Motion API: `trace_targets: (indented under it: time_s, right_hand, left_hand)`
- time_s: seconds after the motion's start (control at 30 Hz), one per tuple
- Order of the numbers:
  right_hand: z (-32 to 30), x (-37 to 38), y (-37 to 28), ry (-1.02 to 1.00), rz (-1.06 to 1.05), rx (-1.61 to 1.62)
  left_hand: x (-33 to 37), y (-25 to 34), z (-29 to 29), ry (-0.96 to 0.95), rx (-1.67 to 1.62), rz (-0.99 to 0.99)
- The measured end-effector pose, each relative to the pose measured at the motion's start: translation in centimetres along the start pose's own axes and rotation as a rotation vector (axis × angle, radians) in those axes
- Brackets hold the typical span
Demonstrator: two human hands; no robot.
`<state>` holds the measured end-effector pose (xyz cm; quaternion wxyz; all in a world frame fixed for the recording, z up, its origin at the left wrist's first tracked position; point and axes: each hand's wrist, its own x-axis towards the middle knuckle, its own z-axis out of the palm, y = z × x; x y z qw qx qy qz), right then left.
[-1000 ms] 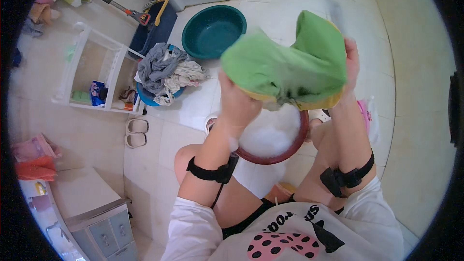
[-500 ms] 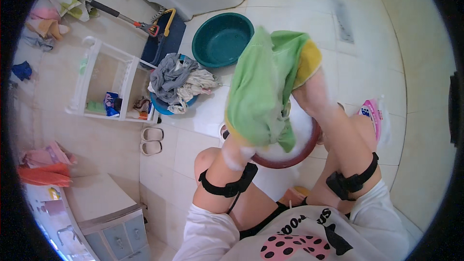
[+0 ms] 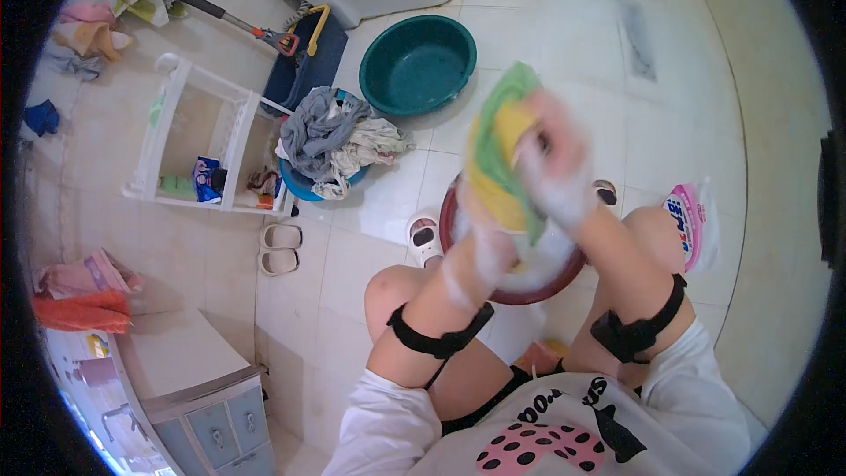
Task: Hand washing a green cloth in a bucket of soapy water.
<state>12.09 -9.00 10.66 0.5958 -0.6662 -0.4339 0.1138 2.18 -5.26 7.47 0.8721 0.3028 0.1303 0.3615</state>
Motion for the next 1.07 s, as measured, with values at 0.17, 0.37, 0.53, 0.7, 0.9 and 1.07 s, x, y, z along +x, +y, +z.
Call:
trace_targets:
  time_s: [0.17,0.37,0.53,0.7,0.9,1.07]
  right_hand:
    - [1.8,-0.9,2.5,0.236,-0.202,0.047]
    - [1.4,1.0,1.2,0.044,-0.161,-0.27]
    - [4.2,-3.2,1.7,0.205,-0.459,-0.029]
    - [1.0,0.8,1.9,0.002,-0.008,-0.178]
    - [3.9,-2.8,-0.1,0.08,-0.655,0.041]
    - [1.1,1.5,1.0,0.133,0.156,-0.029]
  left_hand:
    - [1.4,0.7,1.6,-0.31,-0.159,-0.097]
    - [1.6,-3.2,-5.7,-0.159,0.252,0.043]
    - [1.9,-0.6,-1.2,0.216,-0.17,-0.3]
    - [2.1,-1.9,-4.4,-0.295,-0.244,-0.133]
    - [2.1,-0.8,-5.4,-0.267,-0.138,-0.12]
    - [1.6,-3.9,-6.9,-0.072,-0.018,-0.118]
